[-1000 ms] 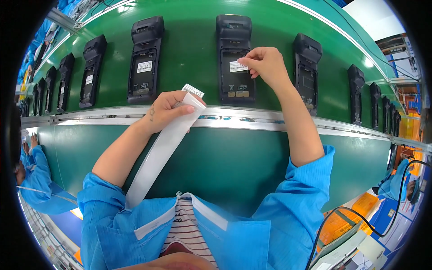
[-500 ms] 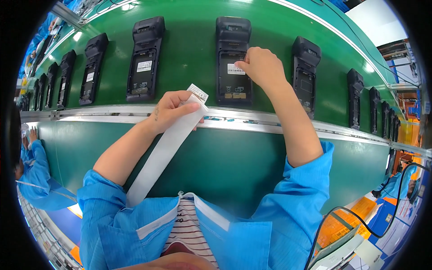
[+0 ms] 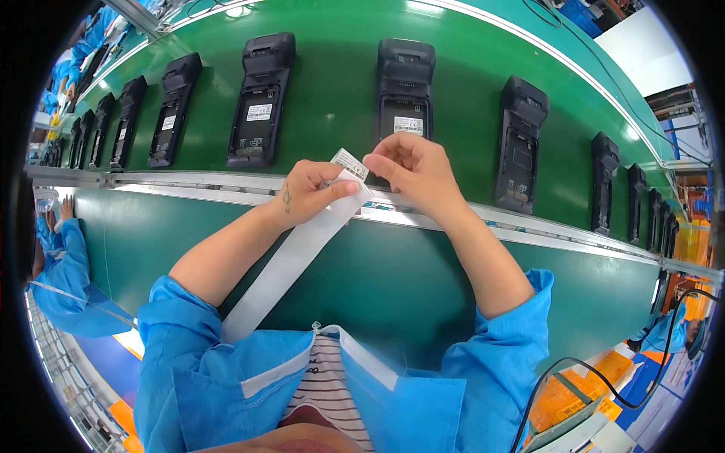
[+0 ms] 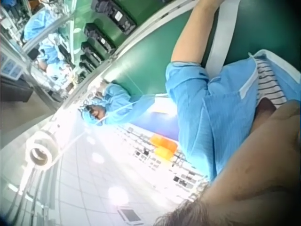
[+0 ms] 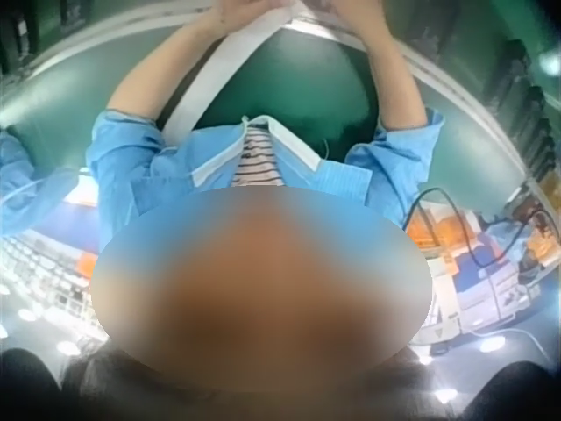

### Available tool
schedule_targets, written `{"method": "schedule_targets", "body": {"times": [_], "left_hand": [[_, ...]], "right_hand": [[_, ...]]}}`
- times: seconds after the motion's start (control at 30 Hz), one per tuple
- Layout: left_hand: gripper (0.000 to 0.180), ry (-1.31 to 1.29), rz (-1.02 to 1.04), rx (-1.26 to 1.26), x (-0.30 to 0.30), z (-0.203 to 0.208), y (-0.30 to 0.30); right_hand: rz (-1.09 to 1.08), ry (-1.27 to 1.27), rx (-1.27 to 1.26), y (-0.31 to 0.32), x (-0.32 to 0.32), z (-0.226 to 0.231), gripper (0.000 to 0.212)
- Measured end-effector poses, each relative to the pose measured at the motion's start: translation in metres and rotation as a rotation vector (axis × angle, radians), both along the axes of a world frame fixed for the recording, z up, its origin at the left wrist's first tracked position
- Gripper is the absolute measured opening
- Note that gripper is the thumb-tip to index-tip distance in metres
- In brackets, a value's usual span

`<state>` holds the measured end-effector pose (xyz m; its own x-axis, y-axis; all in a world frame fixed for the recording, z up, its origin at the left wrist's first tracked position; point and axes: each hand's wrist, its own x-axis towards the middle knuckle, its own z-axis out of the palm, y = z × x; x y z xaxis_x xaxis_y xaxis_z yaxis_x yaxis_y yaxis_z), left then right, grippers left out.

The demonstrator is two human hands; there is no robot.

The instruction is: The person applies labels or stickers to electronic devices by hand, peeling them from a strip of stickers and pressing them onto the devices.

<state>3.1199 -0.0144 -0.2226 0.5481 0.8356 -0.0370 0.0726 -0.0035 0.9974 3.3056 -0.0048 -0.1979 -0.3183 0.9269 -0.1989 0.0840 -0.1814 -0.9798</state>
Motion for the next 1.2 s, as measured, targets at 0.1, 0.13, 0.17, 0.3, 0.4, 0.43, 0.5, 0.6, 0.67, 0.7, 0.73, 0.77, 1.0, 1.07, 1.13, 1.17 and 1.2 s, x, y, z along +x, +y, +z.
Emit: {"method": "schedule_targets", "body": {"times": [0.1,0.13,0.17,0.3,0.4,0.43,0.5,0.6,0.67,0.7,0.73,0.77,1.0,1.07,1.13,1.17,1.2], "left_hand": [[0.025,0.029,0.097,-0.106,0.001,-0.002,0.001],[0.025,0.027,0.095,-0.105,0.002,-0.003,0.001],[0.026,0.029,0.113,-0.121,0.002,-0.004,0.001],[0.024,-0.009,0.136,-0.173,0.007,0.002,0.0],[0.024,-0.157,0.129,-0.194,0.015,-0.002,0.001],[0.024,-0.16,0.129,-0.194,0.015,-0.005,0.0],[0.023,-0.154,0.069,-0.155,0.014,-0.009,-0.001],[0.021,-0.085,0.092,-0.217,0.017,-0.011,-0.002],[0.021,-0.09,0.054,-0.258,0.02,-0.002,-0.002],[0.021,-0.093,0.02,-0.296,0.022,0.002,-0.002],[0.021,-0.093,0.022,-0.297,0.023,0.003,-0.003],[0.021,-0.108,0.012,-0.318,0.024,0.003,-0.003],[0.022,-0.104,-0.082,-0.319,0.028,0.002,-0.003],[0.022,-0.101,-0.09,-0.326,0.031,0.003,-0.004],[0.022,-0.097,-0.099,-0.333,0.033,0.004,-0.005],[0.022,-0.111,-0.098,-0.342,0.034,0.002,-0.005],[0.022,-0.123,-0.095,-0.35,0.036,0.001,-0.005]], "right_hand": [[0.012,0.082,-0.045,-0.012,-0.002,-0.001,0.013],[-0.031,0.142,-0.017,-0.017,-0.004,-0.003,0.013],[-0.074,0.202,0.011,-0.021,-0.007,-0.006,0.013],[-0.228,0.344,-0.002,-0.029,-0.011,-0.019,0.01],[-0.263,0.314,0.033,-0.026,-0.009,-0.022,0.008],[-0.262,0.312,0.033,-0.024,-0.007,-0.025,0.008],[-0.33,0.138,0.306,-0.02,-0.006,-0.03,0.006],[-0.424,0.125,0.222,0.0,0.001,-0.018,0.004],[-0.377,-0.024,0.349,0.033,0.025,-0.021,0.008],[-0.326,-0.105,0.319,0.047,0.036,-0.022,0.011],[-0.325,-0.105,0.318,0.054,0.039,-0.022,0.011],[-0.236,-0.192,0.224,0.059,0.042,-0.02,0.013],[-0.137,-0.351,0.173,0.067,0.038,-0.019,0.016],[-0.144,-0.353,0.172,0.067,0.037,-0.019,0.017],[-0.152,-0.356,0.172,0.067,0.037,-0.019,0.017],[-0.141,-0.355,0.163,0.067,0.038,-0.019,0.017],[-0.13,-0.353,0.154,0.068,0.038,-0.019,0.018]]}}
